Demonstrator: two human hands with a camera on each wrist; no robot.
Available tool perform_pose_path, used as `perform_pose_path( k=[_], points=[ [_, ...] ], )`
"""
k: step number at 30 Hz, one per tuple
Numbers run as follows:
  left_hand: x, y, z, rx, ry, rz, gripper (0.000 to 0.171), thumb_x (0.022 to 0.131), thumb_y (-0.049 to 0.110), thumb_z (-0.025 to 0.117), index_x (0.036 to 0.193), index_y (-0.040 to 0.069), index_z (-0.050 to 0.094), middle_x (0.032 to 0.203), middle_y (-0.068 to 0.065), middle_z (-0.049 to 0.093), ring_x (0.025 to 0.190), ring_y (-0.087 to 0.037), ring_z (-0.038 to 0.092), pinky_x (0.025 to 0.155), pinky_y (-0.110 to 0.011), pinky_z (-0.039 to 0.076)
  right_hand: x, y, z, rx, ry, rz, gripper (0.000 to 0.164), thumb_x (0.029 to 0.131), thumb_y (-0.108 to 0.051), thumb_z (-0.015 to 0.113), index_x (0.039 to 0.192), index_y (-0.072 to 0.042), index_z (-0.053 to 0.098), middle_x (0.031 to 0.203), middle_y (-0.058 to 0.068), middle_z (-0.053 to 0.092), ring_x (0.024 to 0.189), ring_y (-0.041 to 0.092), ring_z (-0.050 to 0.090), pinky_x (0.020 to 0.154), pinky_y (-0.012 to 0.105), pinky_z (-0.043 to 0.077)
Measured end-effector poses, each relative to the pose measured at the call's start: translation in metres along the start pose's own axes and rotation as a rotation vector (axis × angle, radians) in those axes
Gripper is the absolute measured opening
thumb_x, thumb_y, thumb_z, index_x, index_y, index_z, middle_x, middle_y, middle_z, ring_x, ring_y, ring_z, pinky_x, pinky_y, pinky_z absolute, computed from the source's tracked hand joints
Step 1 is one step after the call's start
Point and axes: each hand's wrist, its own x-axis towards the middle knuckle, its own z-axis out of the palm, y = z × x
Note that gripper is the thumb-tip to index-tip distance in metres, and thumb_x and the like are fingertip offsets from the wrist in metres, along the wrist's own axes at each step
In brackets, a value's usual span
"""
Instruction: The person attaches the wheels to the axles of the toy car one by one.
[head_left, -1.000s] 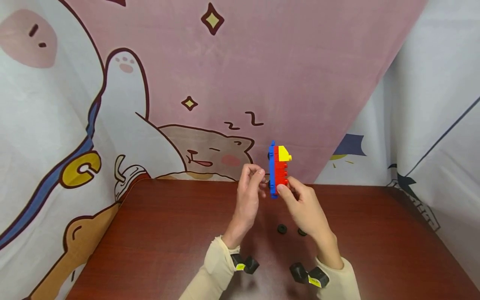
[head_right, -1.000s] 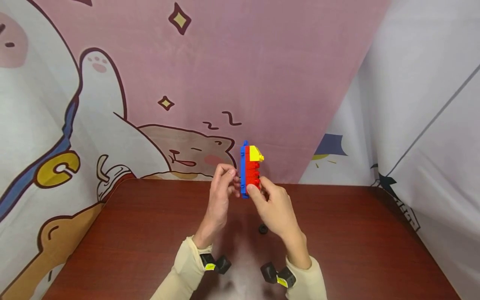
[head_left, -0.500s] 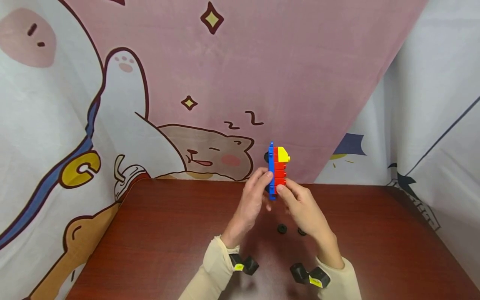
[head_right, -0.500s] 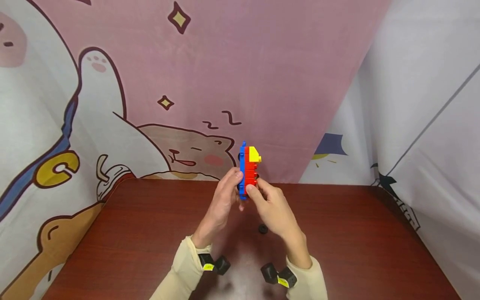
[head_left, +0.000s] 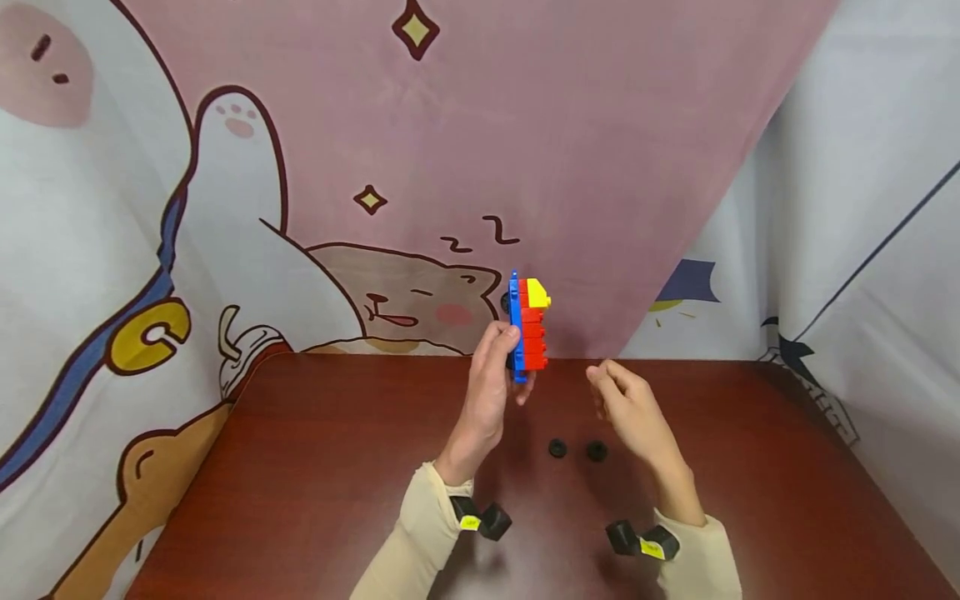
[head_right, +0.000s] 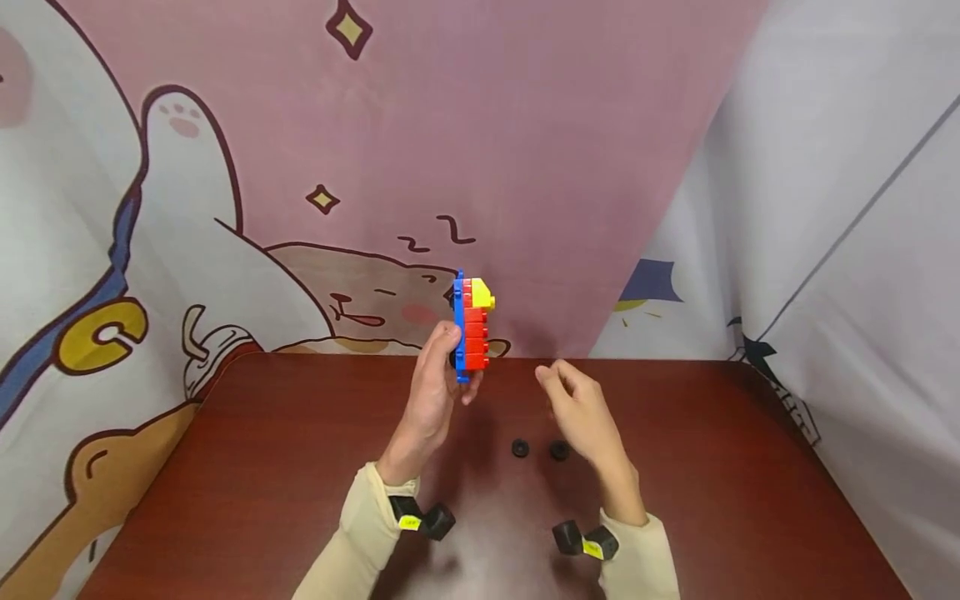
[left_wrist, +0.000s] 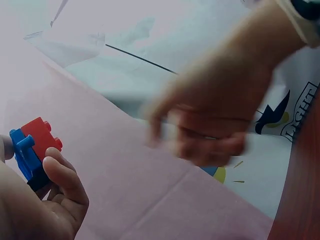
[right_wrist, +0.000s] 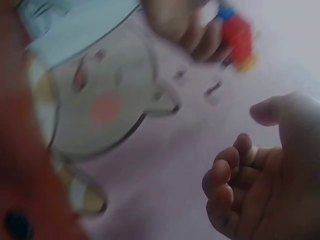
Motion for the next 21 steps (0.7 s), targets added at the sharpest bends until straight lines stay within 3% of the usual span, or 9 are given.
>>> perform_pose_path(
  k=[5, 10, 15, 21],
  points=[
    [0.001, 0.001, 0.0, -0.003, -0.01, 0.012, 0.024, 0.103, 0.034, 0.038, 0.105, 0.012, 0.046, 0.085, -0.002, 0.058, 0.052, -0.012, 0.045, 0.046, -0.021, 0.036, -0.013, 0.048, -0.009, -0.297, -0.071, 0.107, 0.045, 0.105, -0.044, 0.043, 0.076, -0.01, 0.043, 0.063, -0.002, 0.034, 0.054, 0.008, 0.03, 0.051, 0.027, 0.029],
    [0.002, 0.003, 0.0, -0.003, -0.014, 0.024, 0.023, 0.102, 0.035, 0.038, 0.103, 0.013, 0.046, 0.082, -0.001, 0.056, 0.051, -0.011, 0.044, 0.046, -0.021, 0.036, -0.025, 0.087, -0.012, -0.586, -0.161, 0.212, 0.051, 0.099, -0.059, 0.046, 0.073, -0.015, 0.046, 0.06, -0.003, 0.039, 0.052, 0.011, 0.033, 0.049, 0.028, 0.025],
    [0.002, 0.004, 0.0, -0.009, -0.012, 0.014, 0.024, 0.102, 0.035, 0.038, 0.102, 0.013, 0.047, 0.082, -0.001, 0.056, 0.051, -0.012, 0.045, 0.045, -0.022, 0.036, -0.03, 0.104, -0.005, -0.736, -0.275, 0.272, 0.056, 0.087, -0.067, 0.059, 0.069, -0.016, 0.047, 0.059, -0.003, 0.043, 0.053, 0.014, 0.039, 0.049, 0.031, 0.028],
    [0.0, 0.005, -0.001, -0.018, 0.0, 0.006, 0.026, 0.1, 0.037, 0.04, 0.103, 0.012, 0.048, 0.08, 0.0, 0.055, 0.05, -0.012, 0.045, 0.045, -0.022, 0.035, -0.032, 0.107, 0.006, -0.825, -0.269, 0.282, 0.057, 0.084, -0.07, 0.06, 0.07, -0.015, 0.05, 0.061, -0.001, 0.047, 0.054, 0.016, 0.045, 0.05, 0.032, 0.031]
  ],
)
